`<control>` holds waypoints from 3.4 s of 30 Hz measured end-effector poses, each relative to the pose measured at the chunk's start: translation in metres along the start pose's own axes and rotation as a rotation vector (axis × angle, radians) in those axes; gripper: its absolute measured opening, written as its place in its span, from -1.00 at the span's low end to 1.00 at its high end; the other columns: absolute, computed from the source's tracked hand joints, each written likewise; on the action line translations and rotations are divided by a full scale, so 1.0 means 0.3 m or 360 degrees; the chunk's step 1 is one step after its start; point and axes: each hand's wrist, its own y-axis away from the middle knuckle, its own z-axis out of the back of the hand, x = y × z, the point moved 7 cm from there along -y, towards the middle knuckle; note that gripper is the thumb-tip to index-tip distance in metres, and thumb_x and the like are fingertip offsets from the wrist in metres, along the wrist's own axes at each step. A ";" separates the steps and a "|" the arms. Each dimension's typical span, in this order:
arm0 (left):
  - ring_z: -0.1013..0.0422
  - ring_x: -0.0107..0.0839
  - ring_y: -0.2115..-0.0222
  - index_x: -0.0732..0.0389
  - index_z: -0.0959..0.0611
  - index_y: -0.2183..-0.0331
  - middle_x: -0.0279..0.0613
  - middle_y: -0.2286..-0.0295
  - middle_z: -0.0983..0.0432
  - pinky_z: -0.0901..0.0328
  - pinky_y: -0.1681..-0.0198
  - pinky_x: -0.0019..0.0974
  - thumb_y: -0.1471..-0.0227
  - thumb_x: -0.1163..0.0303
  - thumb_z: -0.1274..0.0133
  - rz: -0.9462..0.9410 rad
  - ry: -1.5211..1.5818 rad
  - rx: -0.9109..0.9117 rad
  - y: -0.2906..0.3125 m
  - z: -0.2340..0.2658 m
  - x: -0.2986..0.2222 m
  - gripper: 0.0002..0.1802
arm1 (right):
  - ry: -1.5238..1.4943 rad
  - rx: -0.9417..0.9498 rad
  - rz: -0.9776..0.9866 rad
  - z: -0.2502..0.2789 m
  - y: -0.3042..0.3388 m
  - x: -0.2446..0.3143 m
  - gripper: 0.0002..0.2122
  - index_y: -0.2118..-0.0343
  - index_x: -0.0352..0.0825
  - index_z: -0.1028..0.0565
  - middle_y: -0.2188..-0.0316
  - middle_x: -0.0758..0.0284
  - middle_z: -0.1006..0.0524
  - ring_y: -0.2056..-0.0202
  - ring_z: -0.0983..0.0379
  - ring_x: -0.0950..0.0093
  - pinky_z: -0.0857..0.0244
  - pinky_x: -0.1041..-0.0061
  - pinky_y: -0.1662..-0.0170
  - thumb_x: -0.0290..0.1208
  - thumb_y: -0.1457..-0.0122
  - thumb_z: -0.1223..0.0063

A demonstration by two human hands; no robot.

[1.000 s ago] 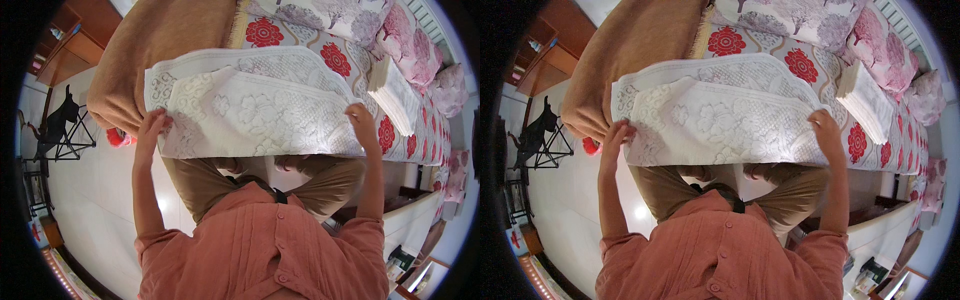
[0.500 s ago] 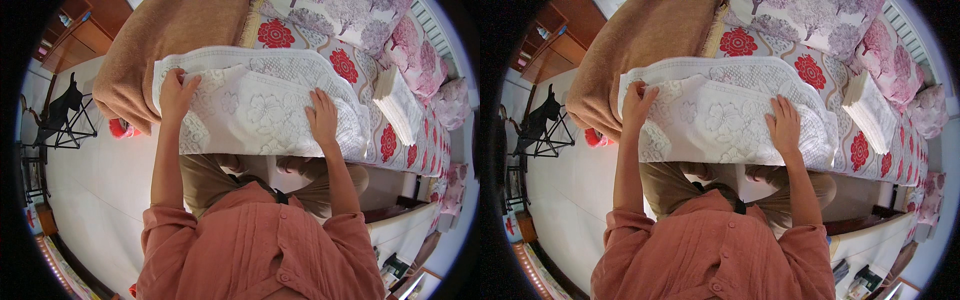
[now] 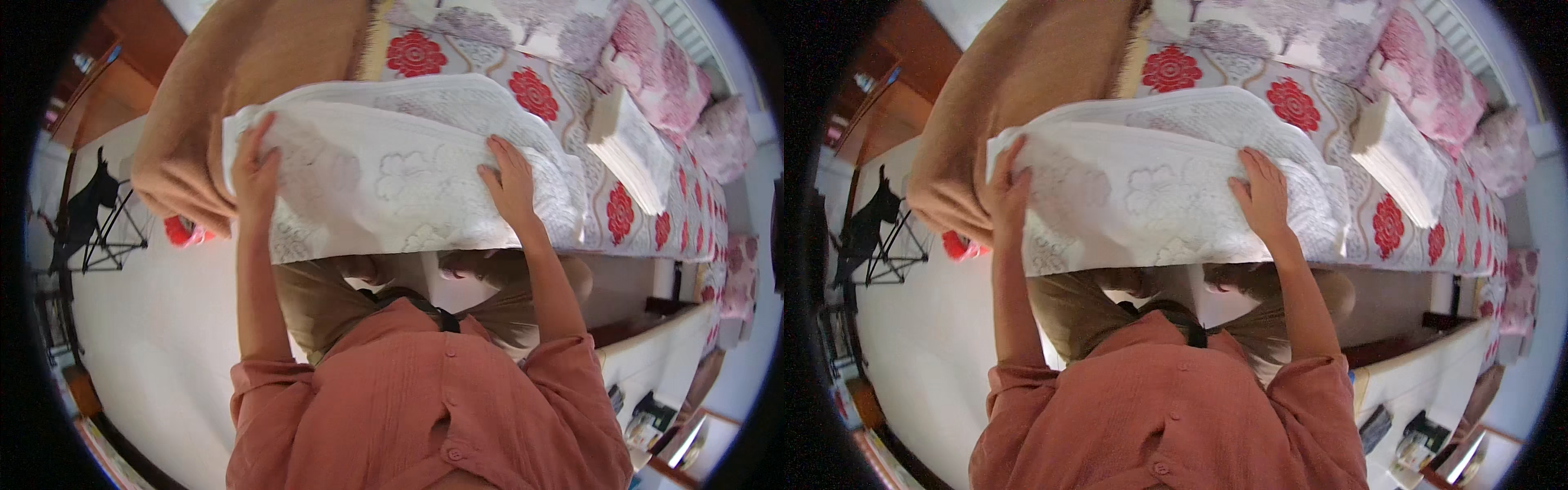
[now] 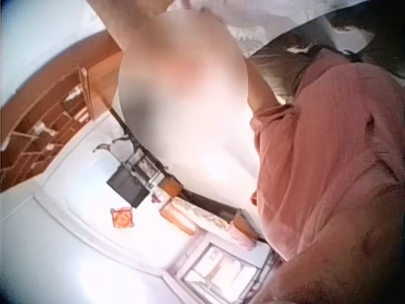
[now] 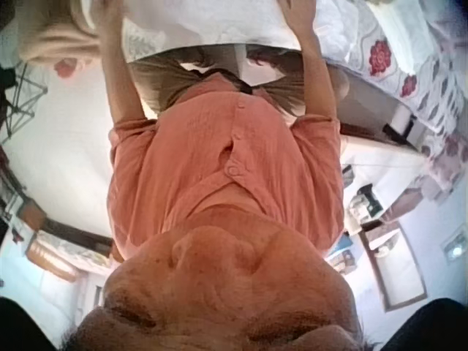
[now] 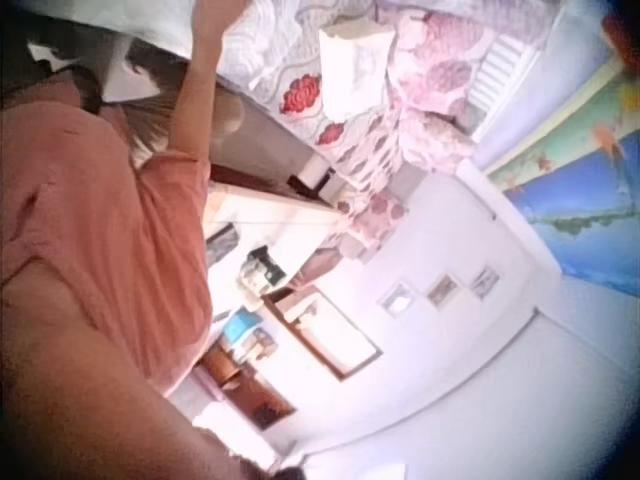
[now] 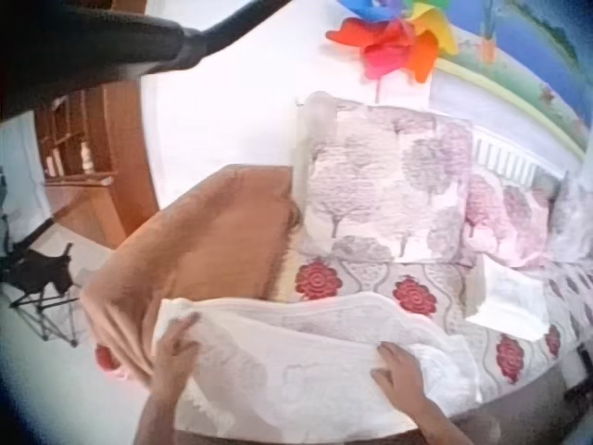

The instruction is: The person sits on a bed and folds several white lace towels one by one. They smooth each towel, fold it into a compact rectangle, and place it on a growing stack on the bed.

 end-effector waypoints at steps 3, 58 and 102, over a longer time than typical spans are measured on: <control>-0.33 -0.56 0.13 0.25 -0.57 -0.07 -0.33 0.08 -0.44 -0.16 0.01 -0.53 0.01 0.66 0.03 0.0194 0.0014 -0.0018 0.014 0.038 0.026 -0.46 | 0.0298 0.0054 -0.0057 0.058 -0.015 -0.168 -0.58 -0.07 -0.25 -0.45 -0.10 0.23 -0.43 -0.17 -0.27 0.21 -0.08 0.17 -0.21 -0.45 -0.09 -0.05; -0.37 -0.57 0.26 0.24 -0.48 0.13 -0.34 0.30 -0.46 -0.28 0.13 -0.47 -0.08 0.58 -0.05 0.0661 0.0321 -0.0357 -0.198 0.269 0.348 -0.73 | -0.0100 0.0206 -0.0292 -0.083 -0.574 -0.341 -0.72 0.33 -0.38 -0.52 0.43 0.17 -0.50 0.33 -0.48 0.19 -0.34 0.27 0.24 -0.32 0.05 -0.28; -0.33 -0.50 0.08 0.25 -0.54 0.34 -0.22 0.04 -0.45 -0.20 0.00 -0.47 0.09 0.74 0.17 0.0480 0.0159 0.0344 0.137 0.257 0.230 -0.72 | -0.0360 -0.0268 -0.0384 0.196 0.183 -0.289 -0.80 0.30 -0.35 -0.56 0.23 0.26 -0.54 0.19 -0.51 0.29 -0.37 0.40 0.10 -0.71 -0.01 -0.03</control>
